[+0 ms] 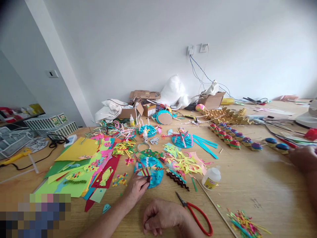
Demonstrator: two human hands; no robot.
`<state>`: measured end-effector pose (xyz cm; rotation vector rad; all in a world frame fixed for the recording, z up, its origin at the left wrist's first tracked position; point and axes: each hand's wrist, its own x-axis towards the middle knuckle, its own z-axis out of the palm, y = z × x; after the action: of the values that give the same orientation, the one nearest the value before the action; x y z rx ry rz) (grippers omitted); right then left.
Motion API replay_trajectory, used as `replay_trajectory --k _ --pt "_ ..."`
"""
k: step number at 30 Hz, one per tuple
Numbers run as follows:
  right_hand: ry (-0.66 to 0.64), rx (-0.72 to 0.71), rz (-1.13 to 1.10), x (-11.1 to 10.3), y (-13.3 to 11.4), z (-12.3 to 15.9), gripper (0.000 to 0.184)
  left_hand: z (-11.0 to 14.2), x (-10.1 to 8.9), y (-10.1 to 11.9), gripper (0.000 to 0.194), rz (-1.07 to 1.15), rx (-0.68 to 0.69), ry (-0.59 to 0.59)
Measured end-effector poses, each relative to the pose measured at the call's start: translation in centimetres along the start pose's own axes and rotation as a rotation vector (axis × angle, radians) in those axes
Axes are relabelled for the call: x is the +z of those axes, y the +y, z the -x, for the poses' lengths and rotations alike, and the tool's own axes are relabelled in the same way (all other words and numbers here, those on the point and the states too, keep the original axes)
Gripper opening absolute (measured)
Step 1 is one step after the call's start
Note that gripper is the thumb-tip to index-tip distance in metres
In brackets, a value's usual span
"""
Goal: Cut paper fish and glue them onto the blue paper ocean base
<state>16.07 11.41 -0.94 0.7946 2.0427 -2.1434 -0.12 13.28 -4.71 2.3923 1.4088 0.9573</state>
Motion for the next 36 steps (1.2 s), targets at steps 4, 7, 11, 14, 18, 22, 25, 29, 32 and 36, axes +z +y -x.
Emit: replay_trajectory --k 4,7,11,14,18,22,25,29,32,36 --pt "0.002 0.009 0.016 0.04 -0.08 -0.12 0.018 -0.02 -0.05 0.04 0.022 -0.002 0.001 0.001" --pt "-0.002 0.002 0.025 0.0 -0.05 -0.18 0.019 -0.02 -0.16 0.12 0.023 0.0 -0.001 -0.013" --pt "0.01 0.012 0.039 -0.04 -0.07 -0.18 0.02 -0.02 -0.26 0.21 0.023 -0.011 -0.017 -0.029" --pt "0.012 0.026 0.035 -0.02 -0.05 -0.21 0.02 -0.02 -0.24 0.21 0.021 -0.019 -0.03 -0.037" --pt "0.005 0.023 0.041 -0.01 -0.01 -0.25 0.02 -0.01 -0.17 0.06 0.02 -0.017 -0.018 -0.036" --pt "-0.013 0.014 0.038 -0.11 -0.09 -0.23 0.018 -0.08 -0.23 -0.03 0.022 -0.003 0.012 -0.012" --pt "-0.021 0.008 0.034 -0.23 -0.04 -0.31 0.017 -0.14 -0.3 -0.03 0.021 -0.002 0.032 0.003" --pt "-0.039 0.022 0.018 -0.37 0.23 -0.54 0.015 -0.12 -0.27 -0.12 0.021 -0.013 0.038 0.006" --pt "-0.049 0.02 0.015 -0.44 0.39 -0.64 0.014 -0.1 -0.24 -0.21 0.022 -0.017 0.032 -0.012" --pt "-0.053 0.014 0.01 -0.5 0.51 -0.7 0.013 -0.13 -0.24 -0.21 0.022 -0.012 0.034 -0.008"
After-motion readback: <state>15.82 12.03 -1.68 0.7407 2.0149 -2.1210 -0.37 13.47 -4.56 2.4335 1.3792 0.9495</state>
